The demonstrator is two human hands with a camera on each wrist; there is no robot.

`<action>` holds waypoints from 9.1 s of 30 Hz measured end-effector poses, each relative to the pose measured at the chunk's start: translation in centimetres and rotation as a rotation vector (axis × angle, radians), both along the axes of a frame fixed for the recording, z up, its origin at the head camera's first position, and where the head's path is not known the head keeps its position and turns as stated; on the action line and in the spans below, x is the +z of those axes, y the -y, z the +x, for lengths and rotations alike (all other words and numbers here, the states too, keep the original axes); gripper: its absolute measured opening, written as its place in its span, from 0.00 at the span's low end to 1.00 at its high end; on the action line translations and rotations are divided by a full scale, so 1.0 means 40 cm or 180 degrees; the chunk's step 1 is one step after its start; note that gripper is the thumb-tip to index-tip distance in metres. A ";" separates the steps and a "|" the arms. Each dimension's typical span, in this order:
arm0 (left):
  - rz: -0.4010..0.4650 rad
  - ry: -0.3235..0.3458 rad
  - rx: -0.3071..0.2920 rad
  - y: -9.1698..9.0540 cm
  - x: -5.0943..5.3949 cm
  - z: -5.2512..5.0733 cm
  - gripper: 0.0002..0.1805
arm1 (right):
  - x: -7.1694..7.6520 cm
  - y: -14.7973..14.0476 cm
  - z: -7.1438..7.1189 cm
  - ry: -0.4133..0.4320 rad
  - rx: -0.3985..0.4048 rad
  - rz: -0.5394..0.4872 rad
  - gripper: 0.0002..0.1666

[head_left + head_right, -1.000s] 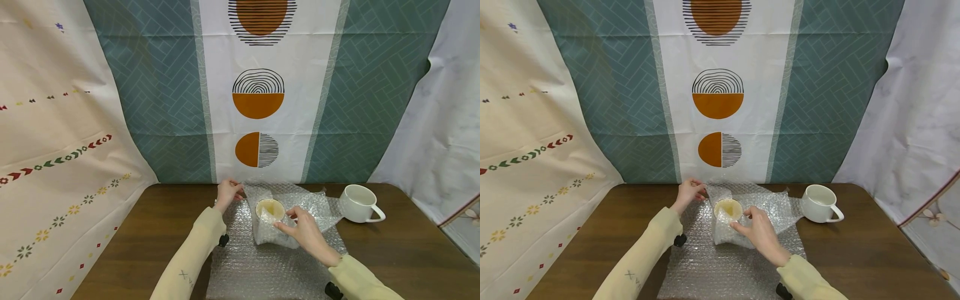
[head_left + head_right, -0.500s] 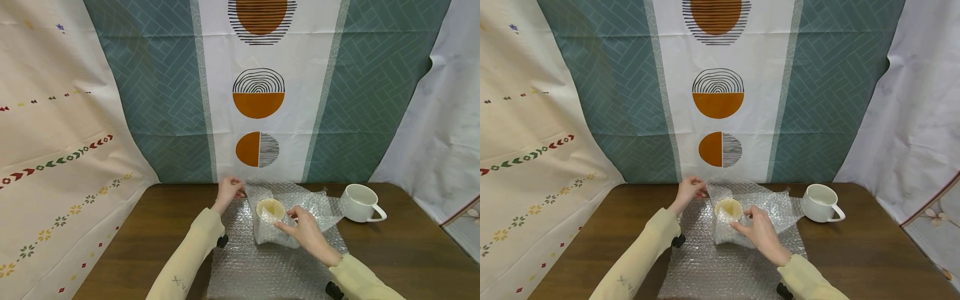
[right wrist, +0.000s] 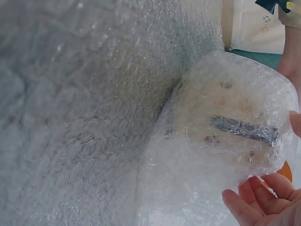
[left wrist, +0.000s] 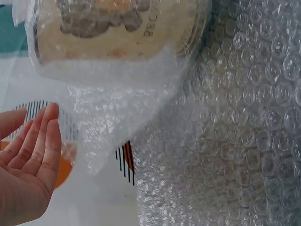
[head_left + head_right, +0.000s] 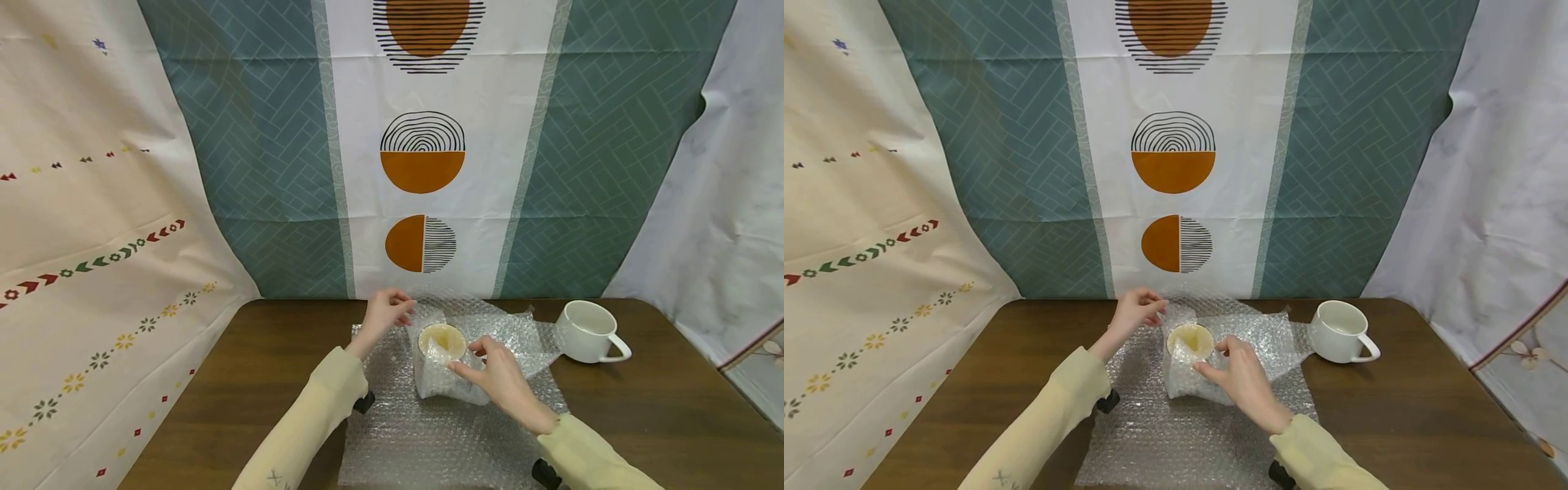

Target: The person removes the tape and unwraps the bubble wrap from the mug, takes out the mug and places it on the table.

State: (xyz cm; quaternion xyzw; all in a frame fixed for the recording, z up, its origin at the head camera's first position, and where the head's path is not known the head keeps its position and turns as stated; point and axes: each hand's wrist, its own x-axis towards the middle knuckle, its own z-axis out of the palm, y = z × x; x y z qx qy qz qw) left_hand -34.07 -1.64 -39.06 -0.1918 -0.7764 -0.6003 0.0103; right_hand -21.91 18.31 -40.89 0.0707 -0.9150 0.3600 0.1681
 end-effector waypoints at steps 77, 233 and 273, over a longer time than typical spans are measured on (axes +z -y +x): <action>-0.0170 -0.0452 -0.1767 0.043 -0.029 0.101 0.24 | 0.028 -0.031 -0.026 0.0365 0.0224 -0.0430 0.21; -0.0599 -0.0477 -0.1679 0.056 0.004 0.116 0.22 | 0.030 -0.103 -0.094 0.0677 0.1654 -0.0721 0.37; -0.1640 -0.1010 -0.1246 0.019 0.003 0.088 0.20 | 0.005 -0.088 -0.135 0.0851 0.1933 -0.0800 0.39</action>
